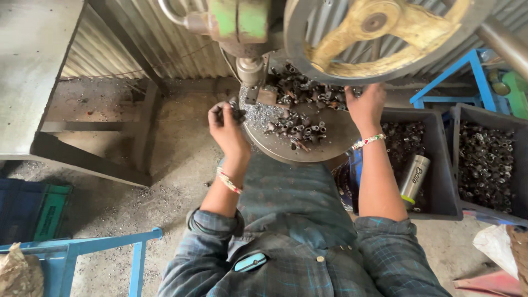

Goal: The person stands at a drill press, picks small cylindrical metal fittings one at a time from the machine table, positions each under the drill bit, and pulls the lever to drill holes, setting finished pieces aside and reaching for more from a bin.

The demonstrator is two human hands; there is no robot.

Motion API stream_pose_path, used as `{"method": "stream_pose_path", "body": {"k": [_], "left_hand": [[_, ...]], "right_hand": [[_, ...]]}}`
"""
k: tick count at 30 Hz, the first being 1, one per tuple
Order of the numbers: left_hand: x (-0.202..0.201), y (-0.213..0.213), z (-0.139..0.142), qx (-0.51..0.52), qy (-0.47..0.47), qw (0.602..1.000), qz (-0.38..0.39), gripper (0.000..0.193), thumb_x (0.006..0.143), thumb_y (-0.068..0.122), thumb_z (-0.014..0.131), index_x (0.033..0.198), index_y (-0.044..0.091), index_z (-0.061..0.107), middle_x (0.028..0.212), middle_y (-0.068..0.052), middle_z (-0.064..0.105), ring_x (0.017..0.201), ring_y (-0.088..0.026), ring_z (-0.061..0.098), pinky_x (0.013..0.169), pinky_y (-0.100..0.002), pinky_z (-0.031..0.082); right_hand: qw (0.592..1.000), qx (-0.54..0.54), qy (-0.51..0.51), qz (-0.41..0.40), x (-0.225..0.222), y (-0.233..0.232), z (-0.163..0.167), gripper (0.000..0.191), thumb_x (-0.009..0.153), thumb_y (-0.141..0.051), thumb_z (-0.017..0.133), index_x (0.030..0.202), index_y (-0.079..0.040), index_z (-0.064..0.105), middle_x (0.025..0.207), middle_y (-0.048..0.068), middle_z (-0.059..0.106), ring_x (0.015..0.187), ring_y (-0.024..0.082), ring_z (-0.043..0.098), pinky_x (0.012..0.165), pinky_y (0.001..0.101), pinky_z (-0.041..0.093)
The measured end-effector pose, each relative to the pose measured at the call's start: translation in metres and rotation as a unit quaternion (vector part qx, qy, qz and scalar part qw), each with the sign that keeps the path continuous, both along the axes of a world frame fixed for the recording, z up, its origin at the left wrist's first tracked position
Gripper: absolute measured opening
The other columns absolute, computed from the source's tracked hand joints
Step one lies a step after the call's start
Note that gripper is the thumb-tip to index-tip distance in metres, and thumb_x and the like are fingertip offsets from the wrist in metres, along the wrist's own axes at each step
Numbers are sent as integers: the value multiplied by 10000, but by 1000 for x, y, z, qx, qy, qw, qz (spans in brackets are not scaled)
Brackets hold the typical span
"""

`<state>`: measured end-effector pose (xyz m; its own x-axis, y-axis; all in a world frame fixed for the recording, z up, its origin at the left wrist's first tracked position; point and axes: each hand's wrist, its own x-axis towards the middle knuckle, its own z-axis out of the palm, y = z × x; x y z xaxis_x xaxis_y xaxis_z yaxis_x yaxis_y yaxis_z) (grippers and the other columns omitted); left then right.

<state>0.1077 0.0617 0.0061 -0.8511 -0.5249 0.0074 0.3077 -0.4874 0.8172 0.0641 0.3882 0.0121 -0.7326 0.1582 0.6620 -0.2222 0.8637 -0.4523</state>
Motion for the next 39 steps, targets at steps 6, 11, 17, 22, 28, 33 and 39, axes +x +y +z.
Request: {"method": "stream_pose_path", "body": {"k": [6, 11, 17, 22, 28, 33, 39], "left_hand": [[-45, -44, -24, 34, -14, 990, -137, 268, 978, 78, 640, 1229, -10, 669, 1176, -124, 707, 1014, -174, 696, 888, -293, 605], [-56, -34, -30, 51, 0, 989, -137, 228, 944, 34, 722, 1148, -46, 658, 1097, -128, 685, 941, -186, 706, 850, -321, 620], [-64, -33, -33, -33, 30, 990, -133, 192, 901, 17, 793, 1060, -65, 723, 965, -88, 743, 862, -140, 699, 824, -284, 604], [-77, -38, -27, -96, 16, 977, -189, 225, 906, 27, 791, 1101, -73, 739, 972, -82, 759, 867, -125, 695, 832, -266, 583], [-92, -54, -15, -55, -22, 948, -313, 251, 901, 57, 755, 1137, -16, 713, 982, -63, 756, 863, -132, 708, 819, -294, 605], [-88, -47, -30, -53, 13, 967, -249, 171, 989, 120, 669, 1085, -13, 721, 956, -63, 750, 857, -130, 711, 824, -312, 630], [-96, -46, -36, -91, 3, 967, -236, 120, 997, 74, 680, 1048, -24, 726, 956, -49, 745, 864, -115, 689, 840, -296, 602]], "right_hand": [[1000, -19, -17, -3, -3, 6, -8, 571, 891, -211, 865, 1264, 63, 530, 1205, 278, 621, 1126, 490, 561, 974, 560, 428], [1000, -15, -23, 12, -1, 9, -11, 468, 916, -190, 842, 1257, 30, 610, 1221, 260, 642, 1156, 484, 563, 997, 554, 428], [1000, 1, -15, 7, -2, 11, -13, 419, 877, -174, 849, 1212, 8, 676, 1220, 248, 662, 1147, 475, 576, 985, 547, 438], [999, 2, -46, 15, -2, 13, -16, 338, 890, -175, 815, 1195, -54, 734, 1209, 187, 707, 1153, 436, 600, 1005, 543, 448], [996, 89, 6, -17, -6, 13, -20, 324, 901, -163, 815, 1197, -66, 727, 1222, 185, 704, 1194, 446, 586, 1028, 553, 430], [999, -48, 9, -6, -10, 5, -15, 893, 941, -295, 813, 1500, 103, 242, 1314, 271, 543, 1206, 457, 551, 1010, 545, 454], [998, -30, 18, 50, -36, -6, 17, 840, 935, -328, 822, 1451, 59, 284, 1285, 256, 568, 1177, 435, 569, 995, 531, 465]]}}
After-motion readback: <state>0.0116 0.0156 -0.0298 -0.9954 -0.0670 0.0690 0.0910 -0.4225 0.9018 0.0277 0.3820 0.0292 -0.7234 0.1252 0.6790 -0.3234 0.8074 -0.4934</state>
